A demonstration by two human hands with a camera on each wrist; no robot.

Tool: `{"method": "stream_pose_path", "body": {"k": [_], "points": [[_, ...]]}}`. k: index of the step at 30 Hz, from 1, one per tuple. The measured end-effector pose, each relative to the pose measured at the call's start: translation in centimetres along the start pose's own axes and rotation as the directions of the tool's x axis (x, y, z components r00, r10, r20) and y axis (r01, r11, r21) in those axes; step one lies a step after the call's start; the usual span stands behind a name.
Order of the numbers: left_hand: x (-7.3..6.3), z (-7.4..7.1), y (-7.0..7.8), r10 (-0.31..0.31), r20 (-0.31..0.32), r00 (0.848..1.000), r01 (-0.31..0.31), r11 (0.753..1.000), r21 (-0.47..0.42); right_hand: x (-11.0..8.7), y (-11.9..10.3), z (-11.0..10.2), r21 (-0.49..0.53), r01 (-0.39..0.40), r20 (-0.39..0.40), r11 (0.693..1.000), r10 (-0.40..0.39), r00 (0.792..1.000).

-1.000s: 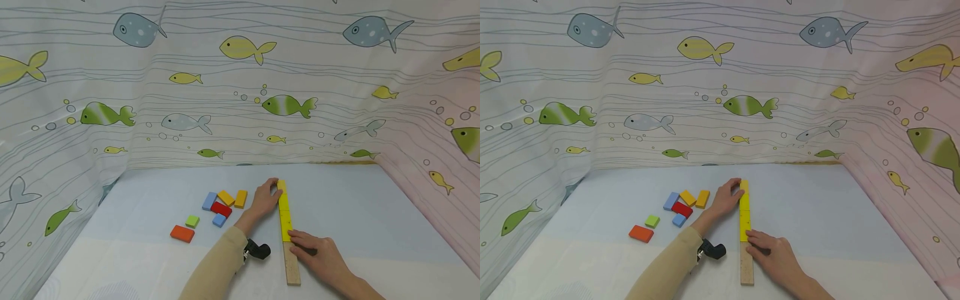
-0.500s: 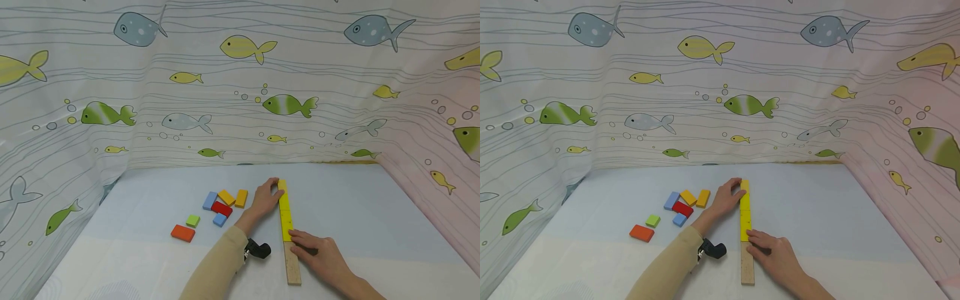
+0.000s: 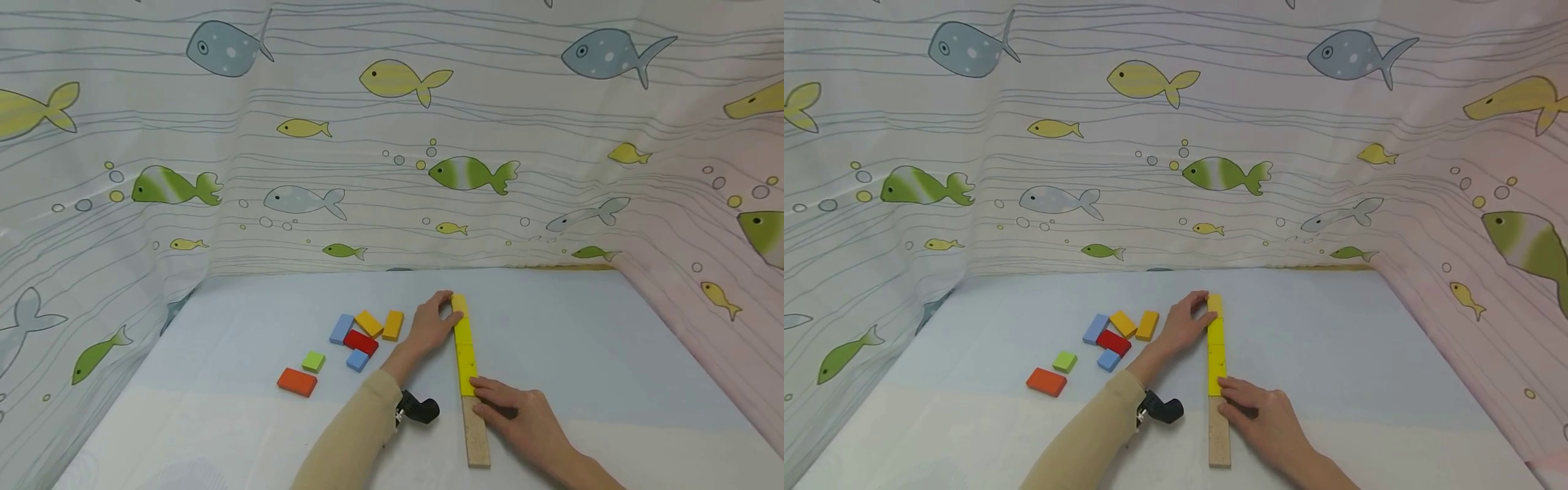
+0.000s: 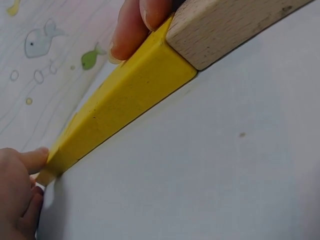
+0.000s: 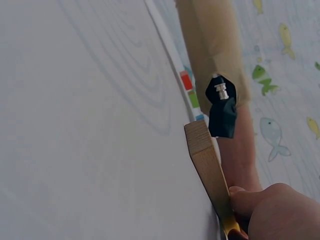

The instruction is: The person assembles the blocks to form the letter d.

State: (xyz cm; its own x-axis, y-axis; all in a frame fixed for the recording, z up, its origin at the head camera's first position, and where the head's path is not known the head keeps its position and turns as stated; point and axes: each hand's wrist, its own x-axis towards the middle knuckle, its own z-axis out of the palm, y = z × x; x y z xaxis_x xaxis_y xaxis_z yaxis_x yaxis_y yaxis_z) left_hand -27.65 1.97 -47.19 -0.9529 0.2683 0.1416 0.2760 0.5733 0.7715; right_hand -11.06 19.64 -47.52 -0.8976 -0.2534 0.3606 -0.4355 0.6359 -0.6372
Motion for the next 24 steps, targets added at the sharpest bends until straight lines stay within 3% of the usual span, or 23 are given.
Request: {"method": "stream_pose_path", "body": {"k": [10,16,24], "points": [[0.0,-0.3,0.1,0.028,0.010,1.000,-0.028,1.000,0.011,0.0,0.0,0.1,-0.008,0.016,-0.014,1.000,-0.016,1.000],[-0.4,-0.7,-0.5,0.038,-0.019,0.999,-0.037,0.999,0.021,-0.1,0.1,0.1,-0.022,0.051,-0.036,0.998,-0.051,0.998],[-2.8,-3.0,-0.5,0.008,0.044,0.999,-0.009,1.000,0.010,-0.1,0.1,0.0,-0.019,0.058,-0.030,0.998,-0.058,0.998]]}}
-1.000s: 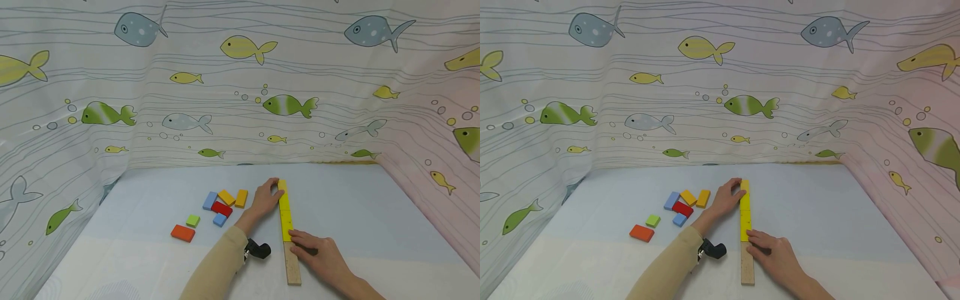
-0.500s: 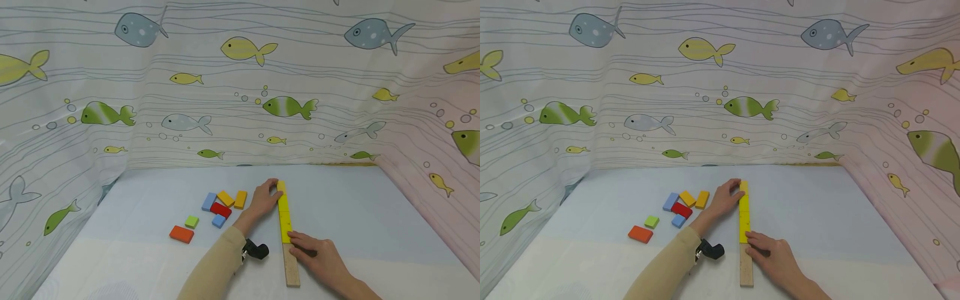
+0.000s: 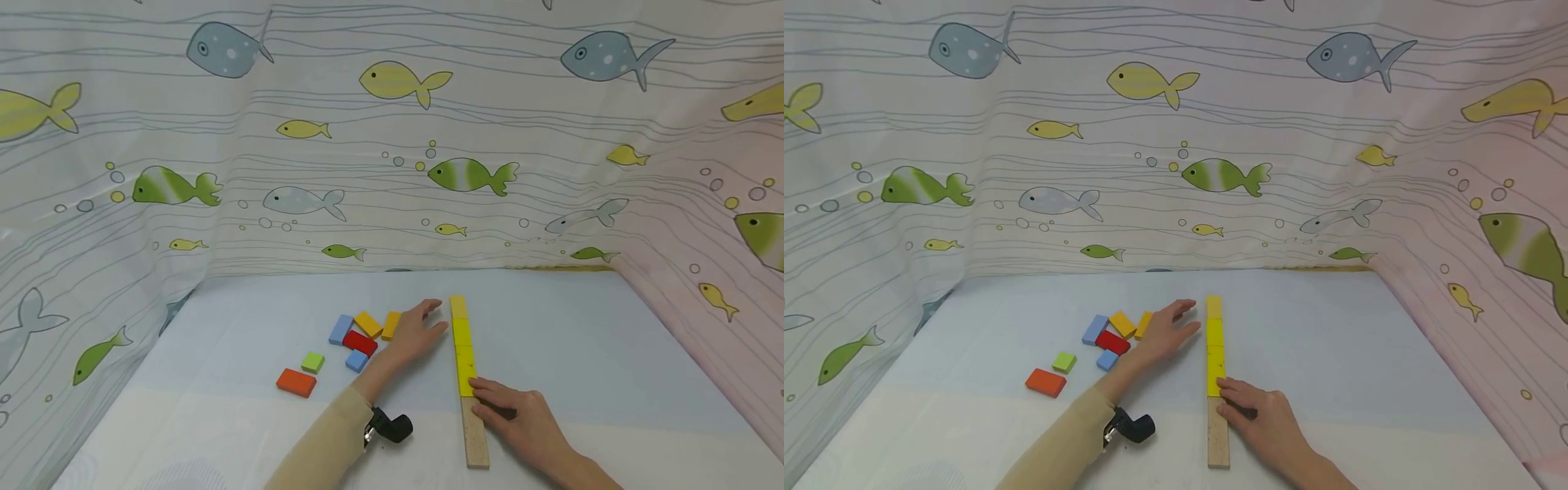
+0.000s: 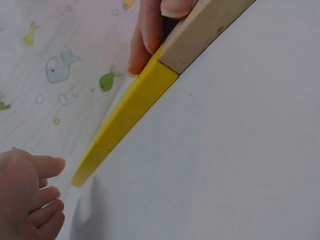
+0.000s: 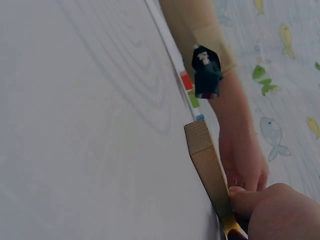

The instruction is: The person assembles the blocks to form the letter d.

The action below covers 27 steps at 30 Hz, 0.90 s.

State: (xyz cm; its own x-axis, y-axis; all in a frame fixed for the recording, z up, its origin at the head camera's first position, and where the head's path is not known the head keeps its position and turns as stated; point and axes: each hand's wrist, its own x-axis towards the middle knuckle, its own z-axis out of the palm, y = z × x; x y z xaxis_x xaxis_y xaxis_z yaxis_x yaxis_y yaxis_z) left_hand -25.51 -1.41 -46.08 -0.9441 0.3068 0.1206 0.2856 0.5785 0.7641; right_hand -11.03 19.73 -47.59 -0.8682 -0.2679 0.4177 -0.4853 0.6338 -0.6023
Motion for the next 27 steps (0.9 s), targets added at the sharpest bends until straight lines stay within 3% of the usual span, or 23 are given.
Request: {"method": "stream_pose_path", "body": {"k": [5,13,24,27], "points": [[-2.8,-2.2,0.1,-0.016,0.055,0.998,0.017,1.000,-0.013,0.0,0.0,0.0,0.006,-0.005,0.000,1.000,0.005,1.000],[-7.5,-6.1,-1.2,0.087,0.019,0.996,-0.087,0.996,0.012,0.0,-0.2,0.0,0.027,0.010,-0.014,1.000,-0.010,1.000],[-12.2,-11.8,-3.7,-0.009,-0.023,1.000,0.009,1.000,0.023,-0.1,-0.1,0.1,0.035,-0.011,-0.011,0.999,0.011,1.000],[-13.2,-13.0,-4.8,-0.019,-0.044,0.999,0.022,0.998,0.066,0.0,-0.1,0.2,0.036,-0.016,-0.012,0.999,0.016,1.000]]}}
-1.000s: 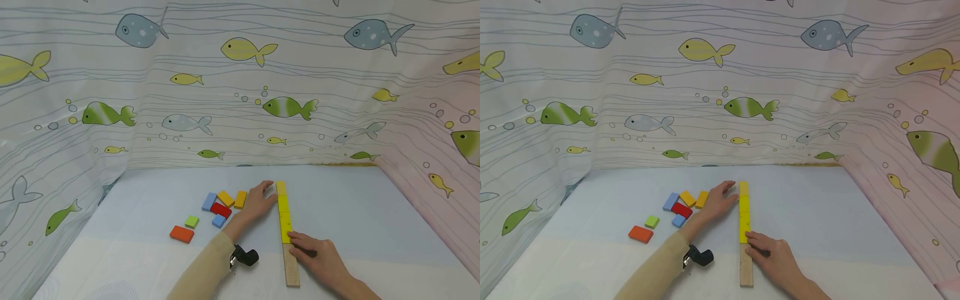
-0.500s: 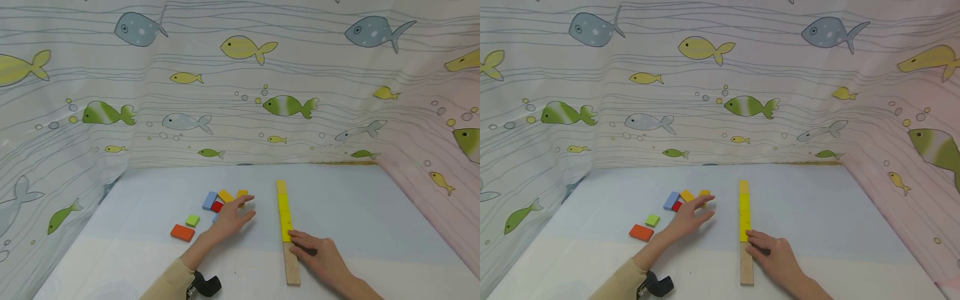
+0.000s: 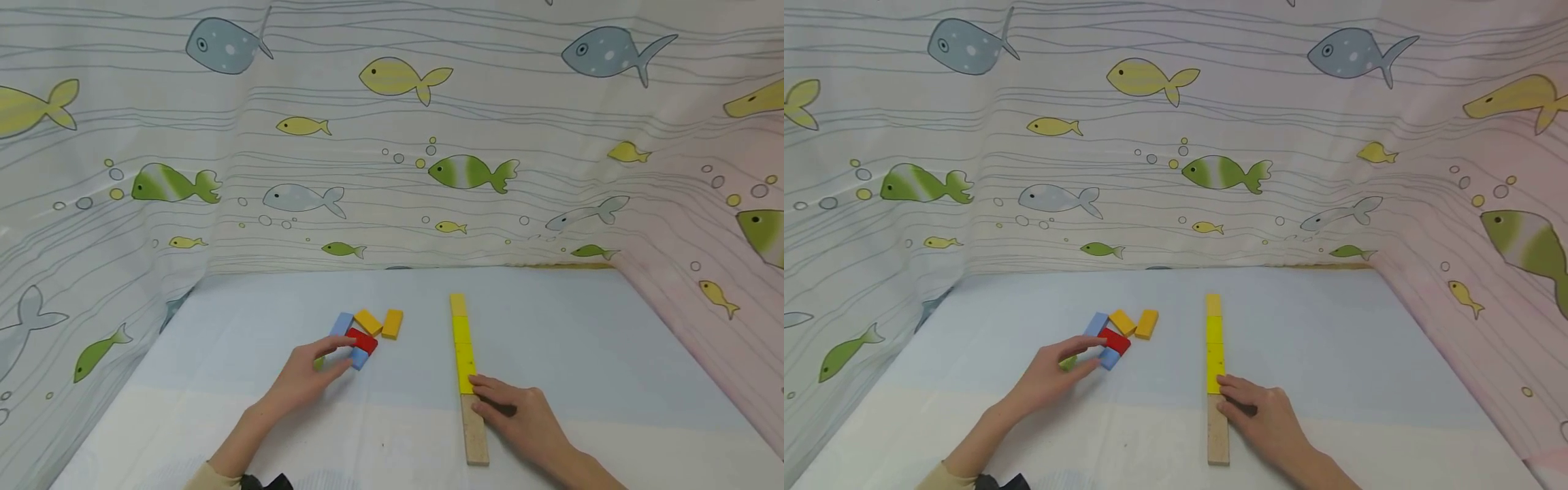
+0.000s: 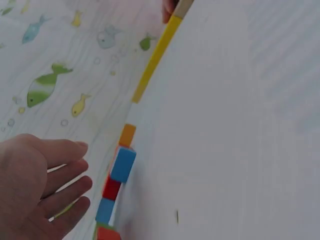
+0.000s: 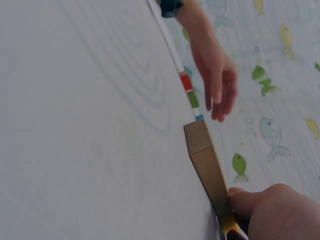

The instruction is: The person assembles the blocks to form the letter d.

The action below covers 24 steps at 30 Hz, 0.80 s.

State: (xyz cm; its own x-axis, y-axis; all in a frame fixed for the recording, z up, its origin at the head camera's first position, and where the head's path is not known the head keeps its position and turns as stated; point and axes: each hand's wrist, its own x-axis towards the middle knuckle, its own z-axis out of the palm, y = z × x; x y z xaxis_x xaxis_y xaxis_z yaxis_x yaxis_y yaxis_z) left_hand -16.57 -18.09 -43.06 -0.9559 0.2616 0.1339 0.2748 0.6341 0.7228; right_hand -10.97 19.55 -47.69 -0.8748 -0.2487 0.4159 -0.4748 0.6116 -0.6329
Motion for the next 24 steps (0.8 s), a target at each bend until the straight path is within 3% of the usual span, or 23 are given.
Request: {"method": "stream_pose_path", "body": {"k": [5,10,18,24], "points": [[-1.1,-1.7,-2.0,0.001,-0.052,0.999,0.001,0.999,0.037,0.1,0.0,-0.1,0.008,-0.005,0.017,1.000,0.005,1.000],[-1.6,-3.4,-3.5,-0.020,-0.066,0.998,0.021,1.000,0.014,0.0,-0.2,-0.2,0.016,-0.007,0.013,1.000,0.007,1.000],[-1.7,-5.5,-5.6,-0.065,0.020,0.998,0.066,0.996,-0.064,0.1,-0.3,-0.2,0.008,-0.036,0.031,0.999,0.036,0.999],[-1.6,-6.4,-6.7,-0.045,0.112,0.993,0.054,0.995,-0.080,0.0,0.0,-0.1,-0.017,-0.030,0.024,0.999,0.031,0.999]]}}
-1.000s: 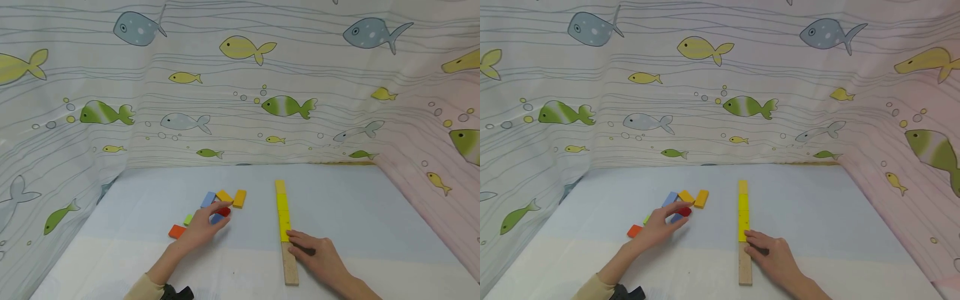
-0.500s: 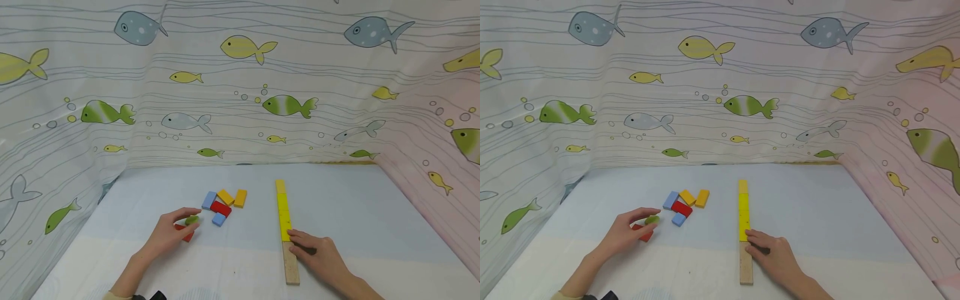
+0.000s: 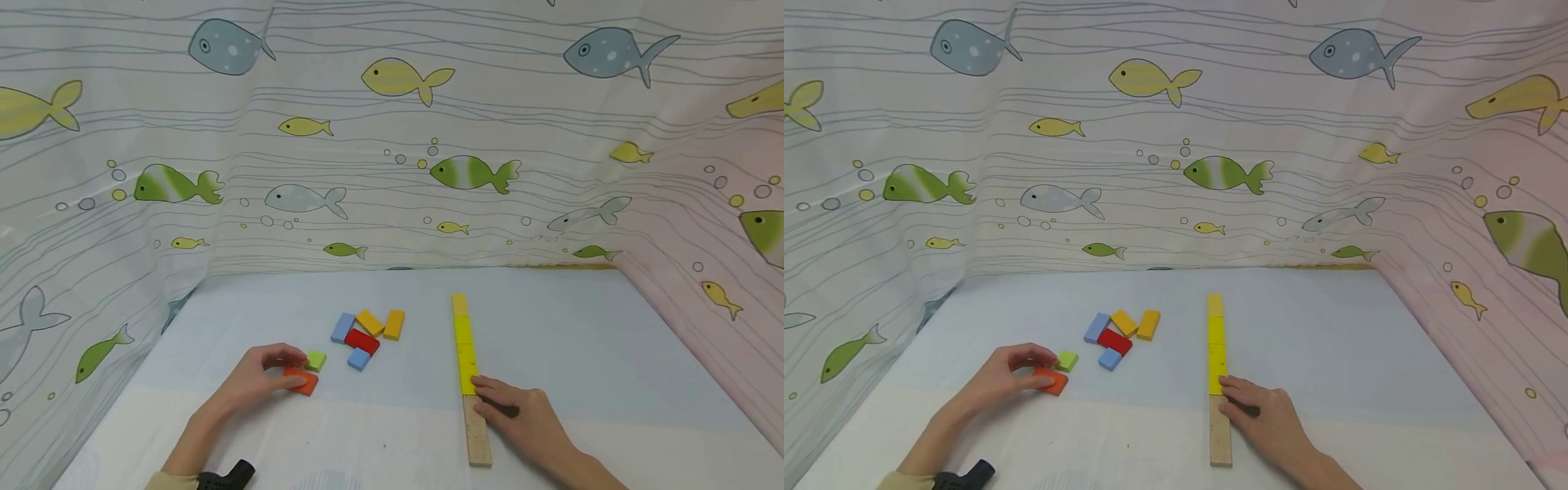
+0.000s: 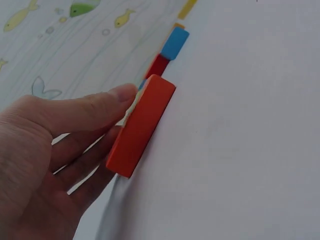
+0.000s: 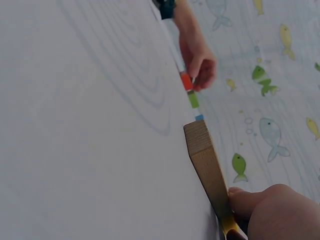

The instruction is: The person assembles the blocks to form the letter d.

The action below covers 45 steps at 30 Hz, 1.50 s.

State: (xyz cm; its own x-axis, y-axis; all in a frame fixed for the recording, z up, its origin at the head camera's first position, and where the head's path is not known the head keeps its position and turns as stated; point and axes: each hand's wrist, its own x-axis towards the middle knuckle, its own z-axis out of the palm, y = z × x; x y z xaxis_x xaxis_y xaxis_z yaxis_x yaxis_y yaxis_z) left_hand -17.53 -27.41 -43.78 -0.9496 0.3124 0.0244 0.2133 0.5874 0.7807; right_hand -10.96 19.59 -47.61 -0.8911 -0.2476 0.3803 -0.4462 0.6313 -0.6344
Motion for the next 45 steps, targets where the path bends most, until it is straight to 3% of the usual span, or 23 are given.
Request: {"method": "stream_pose_path", "body": {"k": [7,15,38,45], "points": [[-0.1,-0.7,-0.8,-0.028,0.049,0.998,0.029,1.000,-0.004,-0.1,0.0,0.1,-0.008,0.001,-0.004,1.000,-0.001,1.000],[-0.3,-1.1,-1.2,-0.008,0.098,0.995,0.009,1.000,-0.014,-0.2,-0.1,0.1,-0.008,-0.001,-0.006,1.000,0.001,1.000],[-0.5,-1.2,-1.4,0.011,0.129,0.992,-0.004,0.999,-0.052,-0.1,-0.3,0.0,0.005,0.088,-0.059,0.996,-0.087,0.994],[-0.6,-1.2,-1.2,0.033,0.126,0.992,-0.029,0.999,-0.034,-0.2,-0.4,0.0,0.007,0.055,-0.045,0.998,-0.055,0.997]]}}
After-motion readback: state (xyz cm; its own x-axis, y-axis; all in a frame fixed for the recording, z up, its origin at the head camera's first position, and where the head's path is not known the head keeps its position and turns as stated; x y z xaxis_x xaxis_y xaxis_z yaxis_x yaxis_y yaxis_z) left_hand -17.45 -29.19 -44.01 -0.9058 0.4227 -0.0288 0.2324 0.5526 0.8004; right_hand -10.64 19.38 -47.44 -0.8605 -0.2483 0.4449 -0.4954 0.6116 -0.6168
